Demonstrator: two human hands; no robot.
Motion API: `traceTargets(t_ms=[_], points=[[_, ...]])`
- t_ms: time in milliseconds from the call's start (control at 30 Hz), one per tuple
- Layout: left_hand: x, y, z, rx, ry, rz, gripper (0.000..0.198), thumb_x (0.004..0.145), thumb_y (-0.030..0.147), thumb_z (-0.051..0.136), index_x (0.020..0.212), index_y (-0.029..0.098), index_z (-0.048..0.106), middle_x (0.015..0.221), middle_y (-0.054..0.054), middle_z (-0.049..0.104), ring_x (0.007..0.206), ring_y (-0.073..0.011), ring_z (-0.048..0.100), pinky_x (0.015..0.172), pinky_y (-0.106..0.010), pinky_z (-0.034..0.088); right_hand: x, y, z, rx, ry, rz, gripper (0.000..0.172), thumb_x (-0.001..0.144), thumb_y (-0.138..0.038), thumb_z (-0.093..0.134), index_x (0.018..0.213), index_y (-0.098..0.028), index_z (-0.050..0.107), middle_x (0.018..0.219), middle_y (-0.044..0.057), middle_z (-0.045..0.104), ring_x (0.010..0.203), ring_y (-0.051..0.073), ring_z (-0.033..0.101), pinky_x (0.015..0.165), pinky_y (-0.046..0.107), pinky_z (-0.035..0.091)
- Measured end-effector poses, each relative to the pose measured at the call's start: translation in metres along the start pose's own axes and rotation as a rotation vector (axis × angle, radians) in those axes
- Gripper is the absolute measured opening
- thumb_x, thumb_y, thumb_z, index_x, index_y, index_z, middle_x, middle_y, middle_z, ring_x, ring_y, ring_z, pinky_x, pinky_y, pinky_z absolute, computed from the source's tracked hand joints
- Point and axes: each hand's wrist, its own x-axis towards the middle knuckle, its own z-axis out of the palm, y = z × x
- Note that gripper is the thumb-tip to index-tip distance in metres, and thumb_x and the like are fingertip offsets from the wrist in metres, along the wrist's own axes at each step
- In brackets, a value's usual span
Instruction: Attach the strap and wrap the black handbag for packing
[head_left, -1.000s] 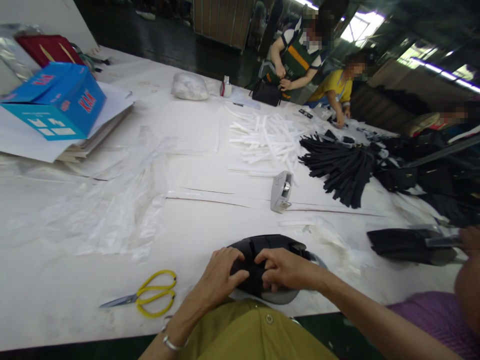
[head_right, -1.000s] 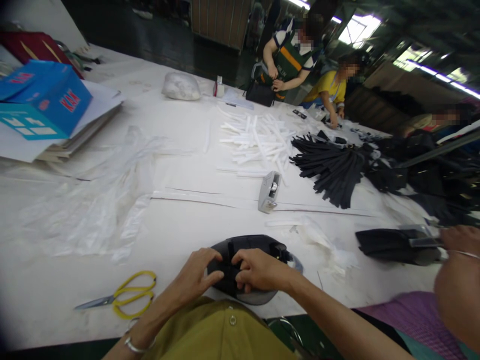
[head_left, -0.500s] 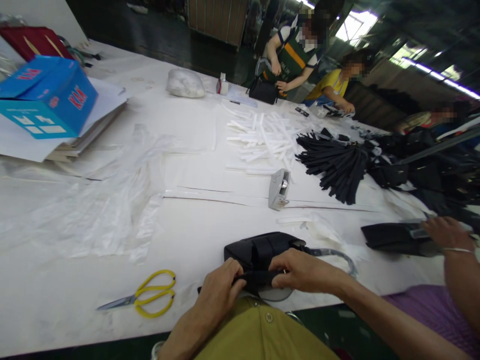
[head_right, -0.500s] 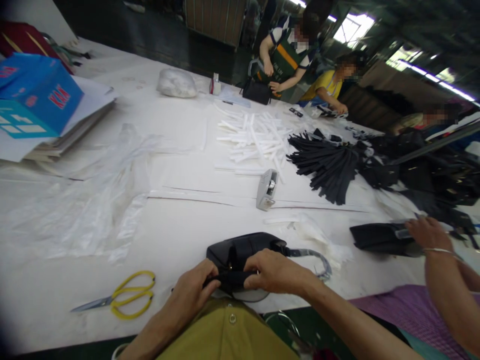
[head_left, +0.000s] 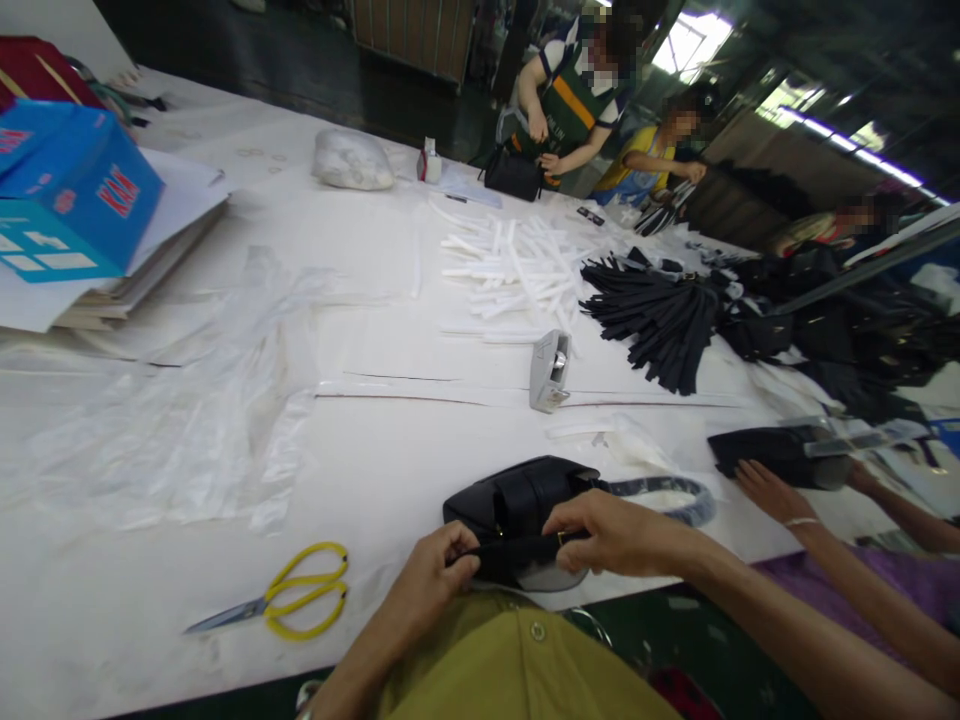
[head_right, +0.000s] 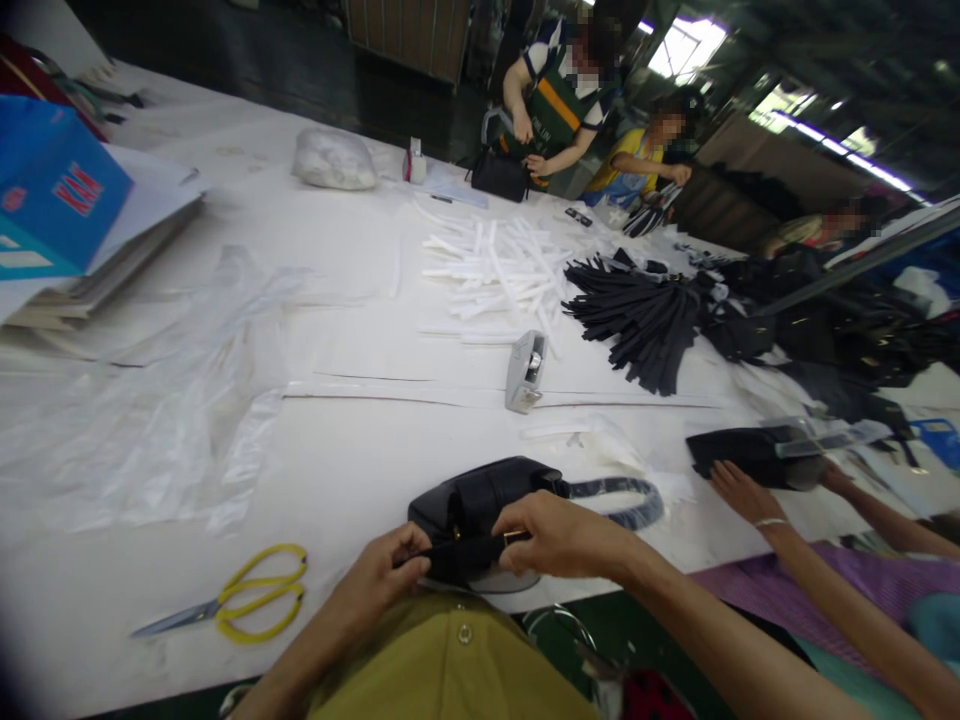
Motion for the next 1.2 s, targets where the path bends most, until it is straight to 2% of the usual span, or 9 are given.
traceTargets(t_ms=[33,100,200,333,400,600,800,967,1200], points=[[0.003,-0.001,-0.001,-0.028,-0.033,0.004,0.009,0.074,0.024,0.052,0.079,0.019,0.056,0.067,0.004,0.051,0.065,-0.0147,0.047,0.062,-0.028,0.035,0.000,0.001,0.000,-0.023,0.016,0.021,0.020,0.077,-0.027,0.057,0.091,-0.022,0.071,0.078,0.000,0.072,0.069,0.014,0.061,0.057,0.023,0.035],[0.007,-0.002,-0.002,-0.045,-0.087,0.026,0.014,0.074,0.026,0.053,0.084,0.018,0.060,0.072,0.003,0.053,0.068,-0.0147,0.047,0.064,-0.028,0.035,0.001,0.002,0.005,-0.151,0.129,0.074,0.020,0.076,-0.025,0.056,0.088,-0.021,0.071,0.080,0.003,0.072,0.075,0.018,0.063,0.061,0.025,0.035],[0.012,-0.002,-0.004,-0.057,-0.130,0.018,0.020,0.073,0.028,0.054,0.087,0.017,0.063,0.073,0.002,0.055,0.069,-0.0148,0.046,0.066,-0.029,0.033,-0.001,0.001,0.012,-0.308,0.277,0.116,0.022,0.078,-0.026,0.055,0.093,-0.023,0.071,0.089,0.006,0.073,0.087,0.023,0.064,0.069,0.028,0.037],[0.015,0.003,-0.009,-0.082,-0.145,-0.018,0.024,0.070,0.031,0.055,0.086,0.016,0.064,0.071,0.002,0.054,0.068,-0.0151,0.045,0.065,-0.030,0.031,-0.015,-0.002,0.002,-0.213,0.148,0.022,0.027,0.075,-0.027,0.060,0.100,-0.027,0.070,0.095,0.002,0.073,0.089,0.020,0.064,0.071,0.026,0.038],[0.017,0.007,-0.011,-0.072,-0.148,-0.026,0.026,0.069,0.032,0.056,0.087,0.015,0.065,0.071,0.001,0.055,0.068,-0.0152,0.045,0.066,-0.030,0.030,-0.022,-0.003,-0.007,-0.160,0.102,0.018,0.027,0.074,-0.024,0.059,0.098,-0.027,0.071,0.091,0.001,0.073,0.084,0.017,0.063,0.068,0.024,0.037],[0.017,0.016,-0.011,-0.064,-0.161,-0.066,0.027,0.069,0.037,0.057,0.081,0.015,0.064,0.066,0.003,0.051,0.061,-0.0122,0.038,0.061,-0.029,0.028,-0.023,0.004,-0.010,-0.180,0.220,0.116,0.023,0.073,-0.019,0.054,0.084,-0.023,0.073,0.071,0.001,0.070,0.066,0.014,0.060,0.058,0.024,0.033],[0.007,0.026,-0.011,-0.157,-0.199,-0.137,0.023,0.070,0.033,0.053,0.082,0.017,0.063,0.056,0.008,0.041,0.049,-0.0090,0.028,0.050,-0.026,0.019,-0.014,0.028,-0.006,0.138,0.106,0.173,0.026,0.072,-0.024,0.054,0.090,-0.021,0.072,0.068,0.000,0.068,0.059,0.013,0.062,0.052,0.021,0.038],[0.003,0.030,-0.015,-0.159,-0.228,-0.138,0.021,0.069,0.028,0.052,0.083,0.016,0.063,0.057,0.007,0.042,0.051,-0.0090,0.030,0.050,-0.026,0.019,-0.013,0.036,-0.004,0.182,0.112,0.142,0.023,0.072,-0.024,0.055,0.088,-0.020,0.071,0.069,0.001,0.068,0.060,0.014,0.062,0.053,0.021,0.040],[0.001,0.032,-0.018,-0.152,-0.245,-0.085,0.021,0.069,0.026,0.053,0.085,0.016,0.063,0.064,0.006,0.049,0.054,-0.0088,0.037,0.053,-0.025,0.026,-0.005,0.048,0.002,0.174,0.130,0.143,0.021,0.073,-0.023,0.056,0.087,-0.021,0.071,0.072,0.001,0.070,0.060,0.013,0.061,0.055,0.021,0.041]])
